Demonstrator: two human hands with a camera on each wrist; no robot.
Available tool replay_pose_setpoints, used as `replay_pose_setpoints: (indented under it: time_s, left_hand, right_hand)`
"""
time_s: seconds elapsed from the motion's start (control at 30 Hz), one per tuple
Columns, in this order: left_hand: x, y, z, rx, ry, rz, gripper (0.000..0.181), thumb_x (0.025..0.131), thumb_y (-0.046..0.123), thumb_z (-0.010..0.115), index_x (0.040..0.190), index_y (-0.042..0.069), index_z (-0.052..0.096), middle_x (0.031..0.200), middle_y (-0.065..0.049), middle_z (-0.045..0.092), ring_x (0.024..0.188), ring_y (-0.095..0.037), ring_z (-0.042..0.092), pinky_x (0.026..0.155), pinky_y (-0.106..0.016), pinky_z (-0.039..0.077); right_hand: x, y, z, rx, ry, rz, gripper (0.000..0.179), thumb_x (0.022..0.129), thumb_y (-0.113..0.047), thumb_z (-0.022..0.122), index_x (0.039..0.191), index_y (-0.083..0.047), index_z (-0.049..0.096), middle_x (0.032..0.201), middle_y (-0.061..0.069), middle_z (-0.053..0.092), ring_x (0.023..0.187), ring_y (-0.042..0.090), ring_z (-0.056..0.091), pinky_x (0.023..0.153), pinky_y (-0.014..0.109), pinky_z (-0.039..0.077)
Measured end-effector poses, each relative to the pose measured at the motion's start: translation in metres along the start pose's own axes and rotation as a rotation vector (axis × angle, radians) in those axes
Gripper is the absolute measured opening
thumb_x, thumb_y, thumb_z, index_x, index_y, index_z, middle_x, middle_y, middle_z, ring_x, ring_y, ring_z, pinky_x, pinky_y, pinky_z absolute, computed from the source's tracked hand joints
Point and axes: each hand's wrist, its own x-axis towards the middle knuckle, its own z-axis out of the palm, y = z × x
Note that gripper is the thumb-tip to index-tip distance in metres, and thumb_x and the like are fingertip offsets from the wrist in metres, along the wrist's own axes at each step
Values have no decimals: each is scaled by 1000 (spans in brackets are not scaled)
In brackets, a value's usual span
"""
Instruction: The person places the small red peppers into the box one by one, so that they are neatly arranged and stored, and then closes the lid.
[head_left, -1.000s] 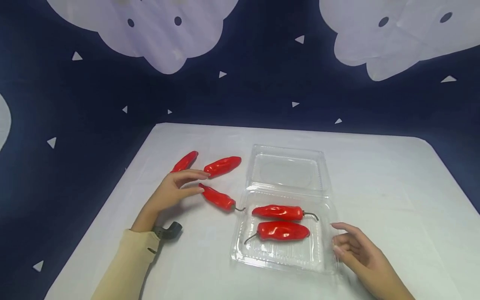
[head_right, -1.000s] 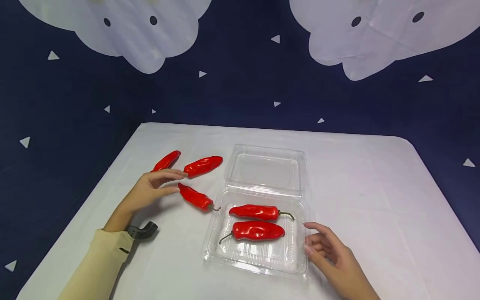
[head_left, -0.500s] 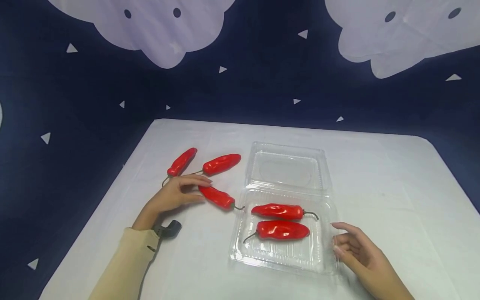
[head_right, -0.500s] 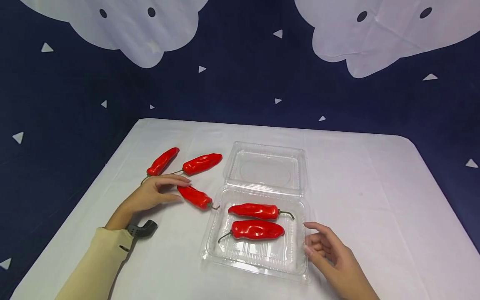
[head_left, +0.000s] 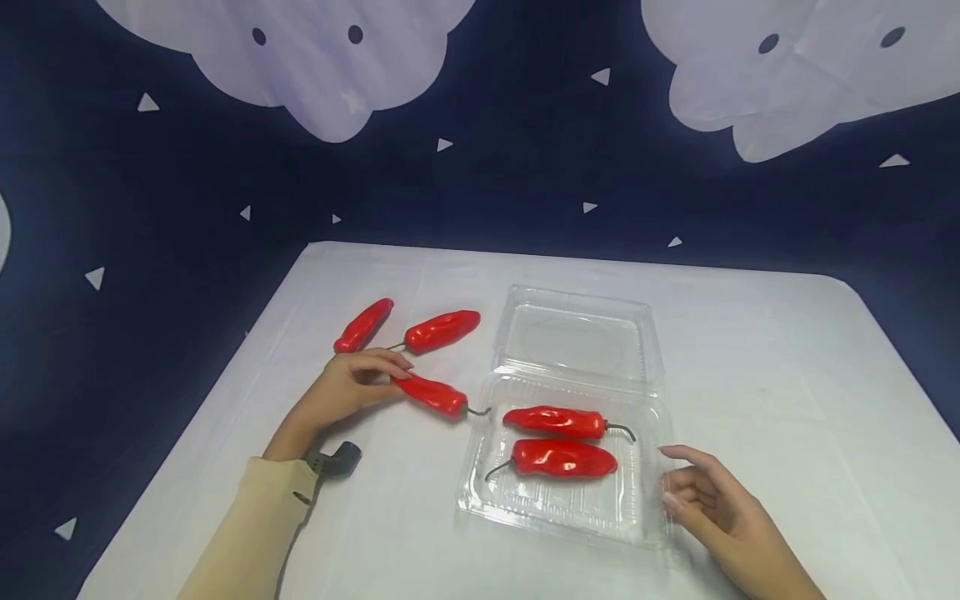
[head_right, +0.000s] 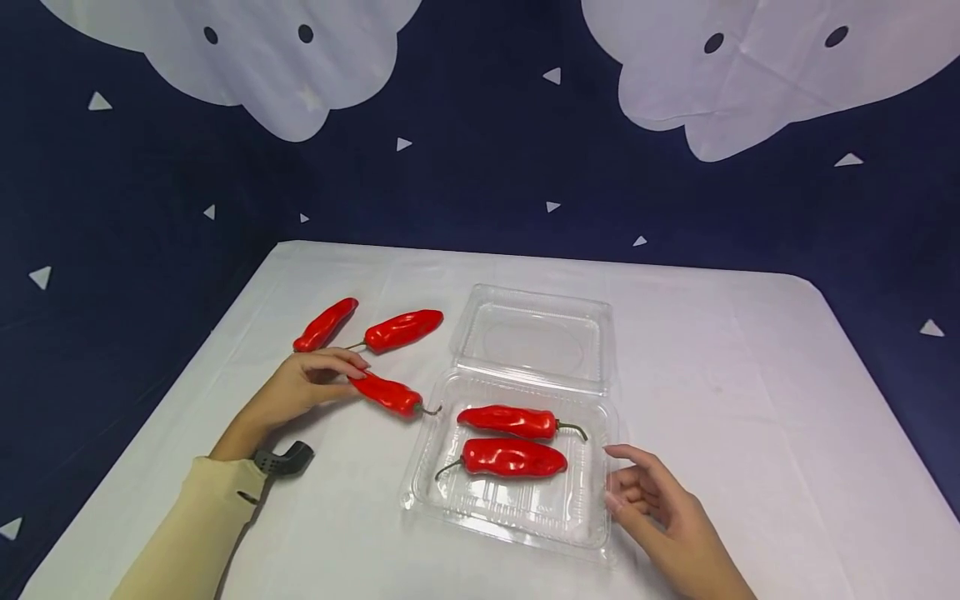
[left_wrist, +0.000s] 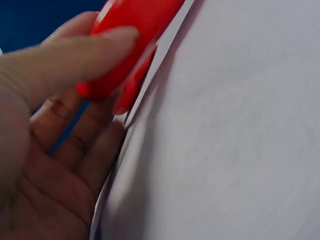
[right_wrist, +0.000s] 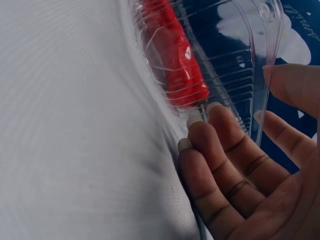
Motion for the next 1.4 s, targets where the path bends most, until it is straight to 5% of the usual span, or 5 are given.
replay_pose_setpoints:
  time_s: [0.2,0.57,0.73,1.0,1.4]
  left_hand:
    - [-2,-3,-5,-65,-15,-2,24,86,17,84,109,20,79,121,1,70,125,-23,57,91,-28,57]
    - [-6,-7,-17,-49,39,-60,25,85,23,85,109,18,80,119,0,71,121,-22,59,90,-26,57]
    - [-8,-6,-22,-52,127,-96,30,86,30,85,112,17,79,122,0,70,123,-20,57,93,-23,54]
    - [-8,-3,-25,-136,275,-38,31,88,21,83,116,8,77,125,-5,67,123,-22,55,95,-19,51]
    - [1,23,13,-227,160,59,24,88,14,82,110,9,78,120,-5,69,121,-23,58,97,-31,55]
  right_hand:
    - [-1,0,0,-7,1,8,52,99,0,64,147,-9,46,104,7,67,85,17,69,75,27,60]
    - [-1,0,1,-15,8,12,53,99,-1,65,148,-10,46,105,6,67,86,17,69,76,26,59]
    - [-1,1,1,0,1,-16,54,98,2,64,148,-7,45,105,8,66,86,17,68,76,26,59]
    - [-1,1,0,-5,-5,-24,54,98,2,64,147,-7,45,105,8,66,86,17,68,76,25,59]
    - [-1,0,-1,2,-11,-18,54,98,2,64,148,-8,45,107,9,66,87,17,68,77,24,58]
